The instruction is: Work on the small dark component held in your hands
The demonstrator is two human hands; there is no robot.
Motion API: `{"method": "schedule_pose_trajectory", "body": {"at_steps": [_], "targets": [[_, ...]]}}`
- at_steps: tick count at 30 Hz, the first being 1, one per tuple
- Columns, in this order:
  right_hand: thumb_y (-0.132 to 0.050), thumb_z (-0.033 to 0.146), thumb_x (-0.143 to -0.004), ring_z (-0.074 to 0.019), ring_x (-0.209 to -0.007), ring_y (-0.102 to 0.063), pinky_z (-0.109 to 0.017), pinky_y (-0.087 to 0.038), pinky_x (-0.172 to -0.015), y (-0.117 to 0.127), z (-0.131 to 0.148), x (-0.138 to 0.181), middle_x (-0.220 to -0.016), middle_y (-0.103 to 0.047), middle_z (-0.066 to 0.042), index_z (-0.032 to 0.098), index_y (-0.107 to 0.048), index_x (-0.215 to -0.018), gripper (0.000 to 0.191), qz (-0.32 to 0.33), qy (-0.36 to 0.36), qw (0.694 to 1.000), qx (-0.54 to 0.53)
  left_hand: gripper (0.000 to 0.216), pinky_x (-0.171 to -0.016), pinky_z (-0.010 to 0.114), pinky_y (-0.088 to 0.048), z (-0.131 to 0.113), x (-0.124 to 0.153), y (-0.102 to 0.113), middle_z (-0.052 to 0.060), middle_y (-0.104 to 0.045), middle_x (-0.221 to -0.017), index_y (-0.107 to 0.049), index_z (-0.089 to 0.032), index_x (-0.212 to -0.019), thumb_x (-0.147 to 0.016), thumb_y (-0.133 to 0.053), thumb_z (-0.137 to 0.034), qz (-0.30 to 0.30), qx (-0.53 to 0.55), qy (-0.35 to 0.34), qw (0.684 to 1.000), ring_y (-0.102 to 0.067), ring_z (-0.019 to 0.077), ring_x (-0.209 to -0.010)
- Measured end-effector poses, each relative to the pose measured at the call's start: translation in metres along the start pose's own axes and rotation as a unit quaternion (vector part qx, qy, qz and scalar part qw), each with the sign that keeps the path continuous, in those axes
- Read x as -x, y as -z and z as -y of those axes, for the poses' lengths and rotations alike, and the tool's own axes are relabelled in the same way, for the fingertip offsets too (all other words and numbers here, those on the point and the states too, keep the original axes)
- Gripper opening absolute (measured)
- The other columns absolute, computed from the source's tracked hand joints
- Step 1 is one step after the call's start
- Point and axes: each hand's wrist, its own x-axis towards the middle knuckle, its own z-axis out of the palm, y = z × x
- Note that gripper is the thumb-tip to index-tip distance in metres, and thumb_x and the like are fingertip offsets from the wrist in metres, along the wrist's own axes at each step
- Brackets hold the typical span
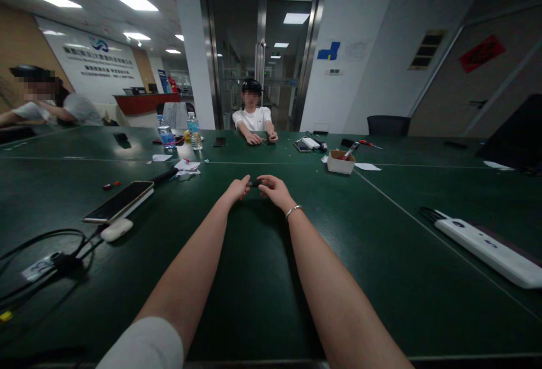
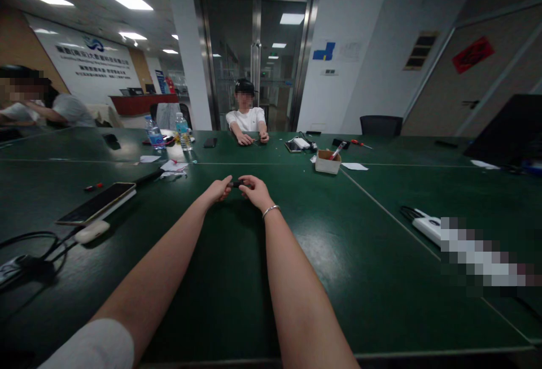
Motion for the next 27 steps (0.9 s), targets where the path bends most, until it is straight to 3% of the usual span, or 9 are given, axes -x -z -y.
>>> {"method": "schedule_pose_trajectory", "body": {"at_steps": [3,6,10,16,22,27], "targets": [[-0.067,0.022,-0.077,-0.0089,-0.055,-0.059,-0.019,-0.05,-0.051,0.004,-0.004,0.0,-0.069,-0.066,-0.002,0.015,-0.064,-0.096,0.021,-0.016,-0.071,0.993,-0.093,0.052,-0.053,0.029,-0.035,0.002,0.001,-0.005,0.004,-0.052,-0.047,-0.054,-0.019,-0.05,-0.086,-0.04,-0.054,-0.071,-0.129,-0.101,0.984,-0.049,0.016,-0.047],[-0.066,0.022,-0.08,-0.009,-0.052,-0.058,-0.018,-0.05,-0.048,0.008,-0.007,0.001,-0.063,-0.066,-0.004,0.012,-0.063,-0.088,0.013,-0.029,-0.124,0.981,-0.149,0.032,-0.066,0.029,-0.042,0.007,0.003,-0.009,0.005,-0.067,-0.071,-0.065,-0.02,-0.072,-0.085,-0.047,-0.043,-0.117,-0.137,-0.236,0.955,-0.06,0.0188,-0.068],[-0.065,0.023,-0.083,-0.0085,-0.049,-0.058,-0.017,-0.049,-0.045,0.008,-0.009,0.001,-0.061,-0.066,-0.005,0.012,-0.063,-0.081,0.011,-0.033,-0.137,0.974,-0.176,0.018,-0.078,0.029,-0.047,0.017,0.002,-0.01,0.005,-0.07,-0.09,-0.067,-0.021,-0.09,-0.078,-0.059,-0.032,-0.06,-0.063,-0.329,0.94,-0.063,0.0173,-0.083],[-0.07,0.019,-0.076,-0.0089,-0.054,-0.06,-0.019,-0.052,-0.053,0.004,-0.015,-0.002,-0.065,-0.067,-0.003,0.013,-0.064,-0.093,0.019,-0.023,-0.109,0.98,-0.164,0.029,-0.066,0.028,-0.048,0.027,-0.007,-0.009,0.006,-0.069,-0.073,-0.068,-0.016,-0.079,-0.077,-0.059,-0.043,-0.082,-0.009,-0.237,0.968,-0.063,0.0161,-0.067],[-0.074,0.022,-0.067,-0.0113,-0.066,-0.062,-0.023,-0.053,-0.062,0.004,-0.022,-0.004,-0.072,-0.064,0.0,0.016,-0.064,-0.097,0.032,0.006,-0.047,0.989,-0.14,0.039,-0.055,0.024,-0.043,0.021,-0.004,-0.01,0.007,-0.067,-0.065,-0.067,-0.012,-0.067,-0.076,-0.058,-0.05,-0.096,0.019,-0.149,0.984,-0.056,0.0116,-0.053],[-0.074,0.019,-0.063,-0.0115,-0.068,-0.061,-0.027,-0.053,-0.068,0.004,-0.025,-0.005,-0.081,-0.061,0.0,0.019,-0.064,-0.098,0.037,0.01,-0.024,0.99,-0.142,0.044,-0.052,0.024,-0.041,0.02,-0.001,-0.012,0.005,-0.065,-0.059,-0.065,-0.013,-0.061,-0.076,-0.056,-0.054,-0.144,-0.002,-0.111,0.983,-0.053,0.0105,-0.049]]}}
